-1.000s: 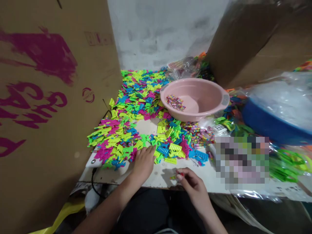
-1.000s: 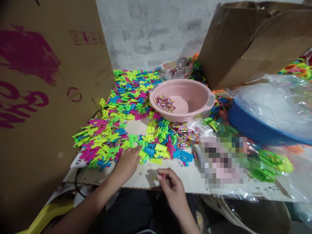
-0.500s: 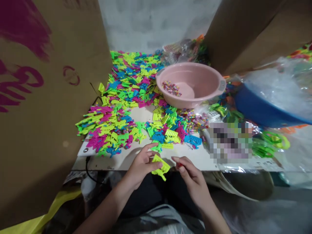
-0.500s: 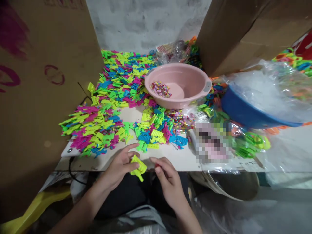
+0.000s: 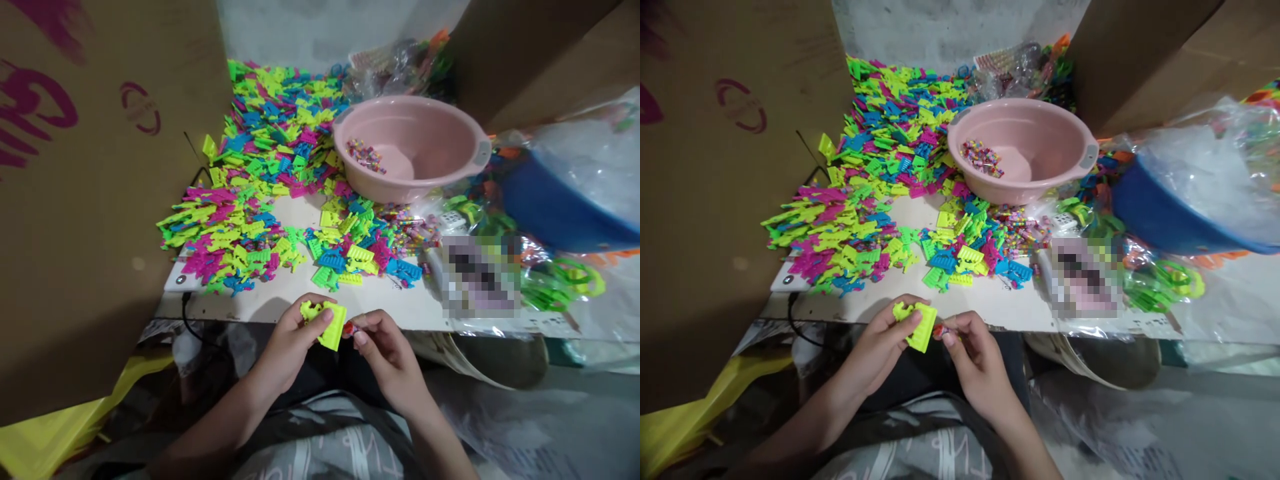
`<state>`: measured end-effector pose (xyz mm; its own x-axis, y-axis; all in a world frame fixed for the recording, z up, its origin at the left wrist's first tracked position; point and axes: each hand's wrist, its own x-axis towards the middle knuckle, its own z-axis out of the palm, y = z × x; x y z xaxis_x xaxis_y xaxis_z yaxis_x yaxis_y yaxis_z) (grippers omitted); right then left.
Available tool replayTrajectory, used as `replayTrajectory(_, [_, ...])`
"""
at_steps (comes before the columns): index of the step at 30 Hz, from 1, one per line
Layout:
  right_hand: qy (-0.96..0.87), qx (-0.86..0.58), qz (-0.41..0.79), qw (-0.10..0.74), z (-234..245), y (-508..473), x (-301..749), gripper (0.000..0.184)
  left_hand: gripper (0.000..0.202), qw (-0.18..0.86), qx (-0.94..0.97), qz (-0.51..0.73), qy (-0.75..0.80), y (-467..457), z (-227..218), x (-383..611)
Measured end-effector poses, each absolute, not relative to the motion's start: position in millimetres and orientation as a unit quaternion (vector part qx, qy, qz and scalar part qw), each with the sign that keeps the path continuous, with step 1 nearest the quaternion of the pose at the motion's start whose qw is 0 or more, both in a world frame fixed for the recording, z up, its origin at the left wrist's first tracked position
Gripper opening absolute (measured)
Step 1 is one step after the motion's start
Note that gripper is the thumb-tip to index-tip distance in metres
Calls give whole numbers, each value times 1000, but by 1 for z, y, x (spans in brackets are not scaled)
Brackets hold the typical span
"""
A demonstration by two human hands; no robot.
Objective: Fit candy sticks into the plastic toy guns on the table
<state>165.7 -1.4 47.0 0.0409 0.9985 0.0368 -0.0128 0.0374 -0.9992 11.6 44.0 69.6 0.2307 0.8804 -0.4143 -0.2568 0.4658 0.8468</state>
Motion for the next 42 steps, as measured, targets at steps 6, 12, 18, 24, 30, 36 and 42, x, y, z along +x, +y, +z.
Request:
replayTrajectory(6, [-532,-526,411,521,48,-6,164,17,28,589,480,410,504,41,63,9])
replayTrajectory(12, [-593,-564,300,491,51,-9,160,6,5,429,611,488,452,33,51,12])
replayTrajectory(18, [-633,-572,234,466,50,-8,157,8,6,406,634,538,380,30,42,15])
replayTrajectory(24, [-666,-506,321,445,53,-6,171,13,22,550,524,524,386,30,46,16])
replayTrajectory(30, [-628,-466,424,457,56,0,174,10,33,578,507,476,427,35,55,17])
replayTrajectory(36, [-654,-603,136,437,40,26,211,20,15,322,651,417,546,77,80,-21])
replayTrajectory(42, [-630,-718,-66,288,5,60,284,27,29,-56,712,372,593,147,102,-93])
